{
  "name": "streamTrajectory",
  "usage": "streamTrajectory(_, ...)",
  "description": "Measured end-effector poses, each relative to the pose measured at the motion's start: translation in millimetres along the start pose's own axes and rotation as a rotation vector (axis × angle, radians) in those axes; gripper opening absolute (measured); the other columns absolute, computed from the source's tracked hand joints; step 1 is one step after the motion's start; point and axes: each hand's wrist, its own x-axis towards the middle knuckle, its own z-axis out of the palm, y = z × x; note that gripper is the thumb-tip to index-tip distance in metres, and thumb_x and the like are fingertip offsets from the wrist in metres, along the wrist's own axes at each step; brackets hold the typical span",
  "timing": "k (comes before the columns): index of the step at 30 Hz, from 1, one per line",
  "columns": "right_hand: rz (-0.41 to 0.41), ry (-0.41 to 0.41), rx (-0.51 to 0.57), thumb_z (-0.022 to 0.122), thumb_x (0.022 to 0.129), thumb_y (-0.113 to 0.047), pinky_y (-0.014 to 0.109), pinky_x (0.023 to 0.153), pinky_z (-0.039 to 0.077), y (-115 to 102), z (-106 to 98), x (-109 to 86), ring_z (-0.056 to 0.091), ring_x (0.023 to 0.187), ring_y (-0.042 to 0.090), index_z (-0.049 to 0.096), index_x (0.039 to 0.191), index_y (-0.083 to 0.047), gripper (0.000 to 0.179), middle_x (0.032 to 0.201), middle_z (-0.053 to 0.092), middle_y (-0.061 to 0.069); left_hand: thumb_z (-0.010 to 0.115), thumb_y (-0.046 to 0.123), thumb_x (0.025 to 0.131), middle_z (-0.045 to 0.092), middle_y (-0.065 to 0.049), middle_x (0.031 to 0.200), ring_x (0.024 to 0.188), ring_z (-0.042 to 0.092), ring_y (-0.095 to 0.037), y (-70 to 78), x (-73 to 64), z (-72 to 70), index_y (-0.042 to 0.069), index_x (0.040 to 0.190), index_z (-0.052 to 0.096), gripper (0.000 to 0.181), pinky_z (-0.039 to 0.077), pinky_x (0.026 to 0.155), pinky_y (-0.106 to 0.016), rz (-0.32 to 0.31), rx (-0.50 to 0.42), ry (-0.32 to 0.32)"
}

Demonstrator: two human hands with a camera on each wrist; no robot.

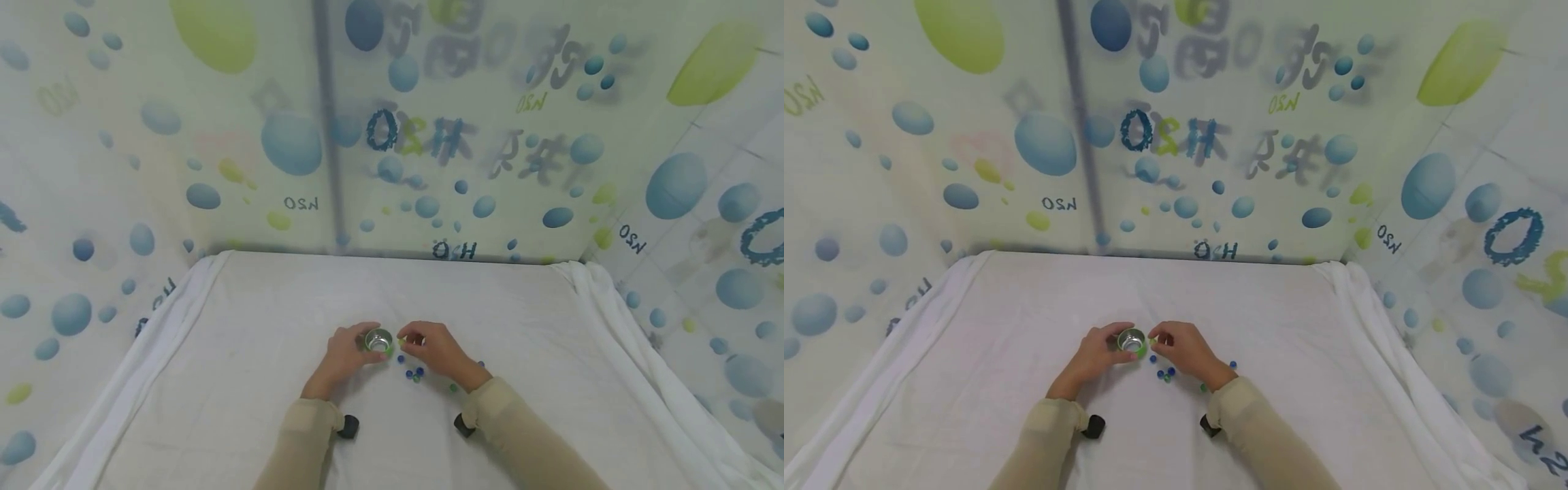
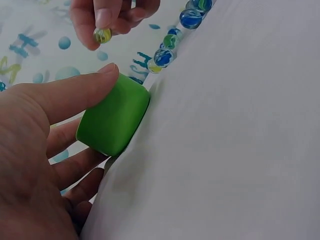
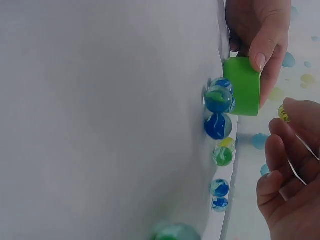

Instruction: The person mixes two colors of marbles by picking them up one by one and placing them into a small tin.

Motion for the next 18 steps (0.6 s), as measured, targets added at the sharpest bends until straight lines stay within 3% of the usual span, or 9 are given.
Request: streamTrajectory(18,0.007,-0.015,-0.013,0.071,0.088,-0.007,0.024,0.068,0.05,-9,14,15.3,0.056,0.074,0.007,0.07,0.106,-0.011,0.019,0.082,0.063,-0.01,0.085,0.034,0.073,0.062,-0.005,0.117,0.102,0.046,-0.025,2.6,-2.1,-3.5,0.02,0.131,0.061,0.065,0.037,0.088,-0.05,0.011,-0.024,-0.006)
